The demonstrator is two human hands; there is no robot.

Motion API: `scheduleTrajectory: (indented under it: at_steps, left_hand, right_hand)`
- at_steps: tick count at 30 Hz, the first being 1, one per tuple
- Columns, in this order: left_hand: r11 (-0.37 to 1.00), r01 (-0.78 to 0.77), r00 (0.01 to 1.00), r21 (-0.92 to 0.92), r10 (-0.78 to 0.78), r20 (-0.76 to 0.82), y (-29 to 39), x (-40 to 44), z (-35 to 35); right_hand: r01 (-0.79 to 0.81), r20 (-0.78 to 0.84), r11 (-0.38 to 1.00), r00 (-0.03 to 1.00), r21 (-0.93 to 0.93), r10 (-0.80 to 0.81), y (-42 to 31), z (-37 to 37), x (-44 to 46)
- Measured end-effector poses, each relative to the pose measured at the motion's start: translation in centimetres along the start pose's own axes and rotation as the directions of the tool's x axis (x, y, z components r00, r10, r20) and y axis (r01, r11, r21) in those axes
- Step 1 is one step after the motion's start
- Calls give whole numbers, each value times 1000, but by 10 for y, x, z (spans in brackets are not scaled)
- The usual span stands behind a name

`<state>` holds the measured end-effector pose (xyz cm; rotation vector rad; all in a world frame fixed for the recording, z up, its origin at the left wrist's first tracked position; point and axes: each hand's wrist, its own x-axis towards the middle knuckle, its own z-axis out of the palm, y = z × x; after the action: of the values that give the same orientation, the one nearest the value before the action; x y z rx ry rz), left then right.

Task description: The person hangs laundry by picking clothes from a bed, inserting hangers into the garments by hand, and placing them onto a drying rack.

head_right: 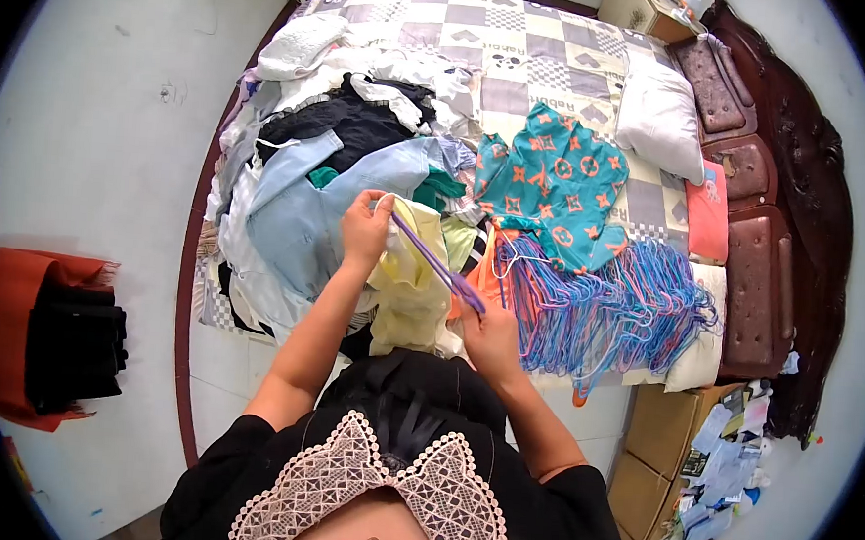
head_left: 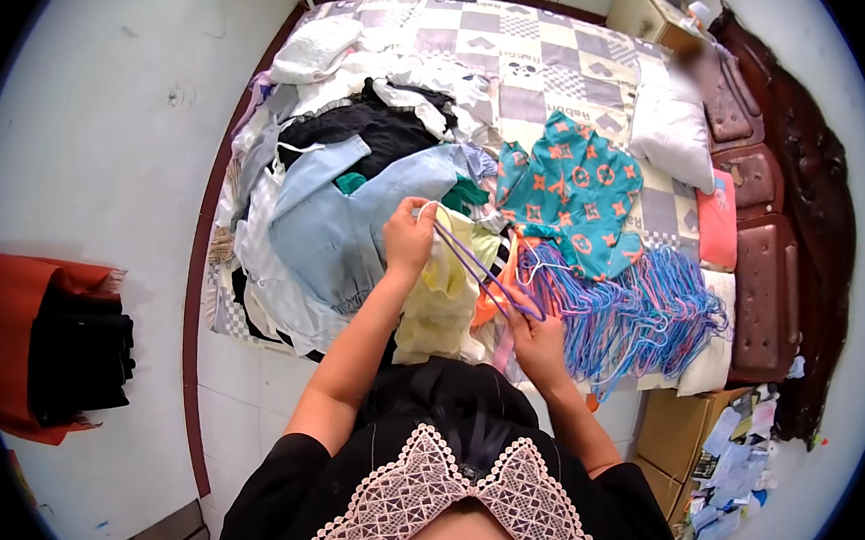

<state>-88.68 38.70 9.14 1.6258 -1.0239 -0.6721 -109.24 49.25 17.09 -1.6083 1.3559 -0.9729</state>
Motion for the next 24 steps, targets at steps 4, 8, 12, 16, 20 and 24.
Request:
scheduleTrajectory:
  at_steps: [4, 8, 12, 16, 20, 24]
  left_hand:
    - [990, -113, 989, -83, 120, 86, 29, -20, 5]
    - [981, -181, 947, 69, 155, 281, 65, -44, -3]
    - [943, -247, 956, 225, 200, 213, 22, -28, -15]
    - [848, -191, 961, 495, 60, 268, -7, -41, -32]
    - [837, -311, 939, 451, 197, 282, 14, -65, -29]
    - [881, -228, 941, 415, 89, 327, 35, -74, -30]
  right_hand:
    - [-111, -74, 992, 991, 52, 115, 21, 33, 25]
    - [-254, -17, 764, 945, 593, 328, 5, 38, 57]
    - [-41, -103, 384, 932, 922, 348, -16, 4, 77]
    - [100, -192, 277, 924, 956, 330, -17, -20, 97]
    - [100, -166, 184, 906, 978, 389, -5, -13, 123]
    - [190, -257, 191, 863, 963, 435, 0, -6, 144]
